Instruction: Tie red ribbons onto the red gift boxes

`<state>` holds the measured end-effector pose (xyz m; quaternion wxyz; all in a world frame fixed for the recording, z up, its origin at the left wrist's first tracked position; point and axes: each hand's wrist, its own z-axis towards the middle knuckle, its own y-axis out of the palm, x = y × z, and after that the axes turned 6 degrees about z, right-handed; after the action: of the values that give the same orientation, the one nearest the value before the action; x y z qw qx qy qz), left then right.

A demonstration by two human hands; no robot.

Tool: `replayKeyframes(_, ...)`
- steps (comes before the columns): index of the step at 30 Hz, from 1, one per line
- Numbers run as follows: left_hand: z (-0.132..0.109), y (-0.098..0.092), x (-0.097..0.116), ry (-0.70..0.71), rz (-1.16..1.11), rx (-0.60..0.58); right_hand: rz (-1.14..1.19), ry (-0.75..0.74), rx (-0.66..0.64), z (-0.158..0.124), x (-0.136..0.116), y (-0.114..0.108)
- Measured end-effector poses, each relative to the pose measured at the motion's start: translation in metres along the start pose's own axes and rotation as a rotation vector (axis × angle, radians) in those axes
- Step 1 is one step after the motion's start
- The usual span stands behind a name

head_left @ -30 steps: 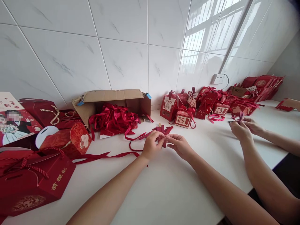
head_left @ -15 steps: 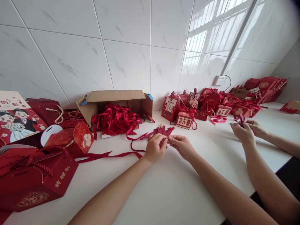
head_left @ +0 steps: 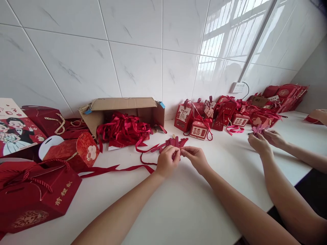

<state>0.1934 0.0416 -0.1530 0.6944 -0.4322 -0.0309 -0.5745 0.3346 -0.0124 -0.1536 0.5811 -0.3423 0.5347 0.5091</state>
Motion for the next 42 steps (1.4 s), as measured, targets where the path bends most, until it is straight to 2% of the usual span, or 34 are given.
replayKeyframes(9, 0.000, 0.001, -0.001, 0.013, -0.041, -0.014, -0.046, -0.053, -0.011, 0.000, 0.003, -0.001)
replayKeyframes(17, 0.004, 0.003, -0.006, -0.063, 0.004, -0.052, -0.087, -0.035, 0.041, 0.001, 0.005, 0.001)
replayKeyframes(25, 0.016, -0.014, -0.032, -0.263, 0.346, -0.067, -0.185, -0.042, 0.124, 0.002, 0.000, 0.000)
replayKeyframes(31, 0.017, -0.021, -0.044, -0.395, 0.551, -0.163, -0.301, -0.039, 0.177, 0.006, 0.004, -0.005)
replayKeyframes(36, 0.018, -0.020, -0.039, -0.433, 0.623, -0.252, -0.534, -0.025, 0.286, 0.018, 0.011, -0.023)
replayKeyframes(42, 0.016, -0.008, -0.015, -0.382, 0.650, -0.352, -0.809, 0.071, 0.352, 0.030, 0.016, -0.045)
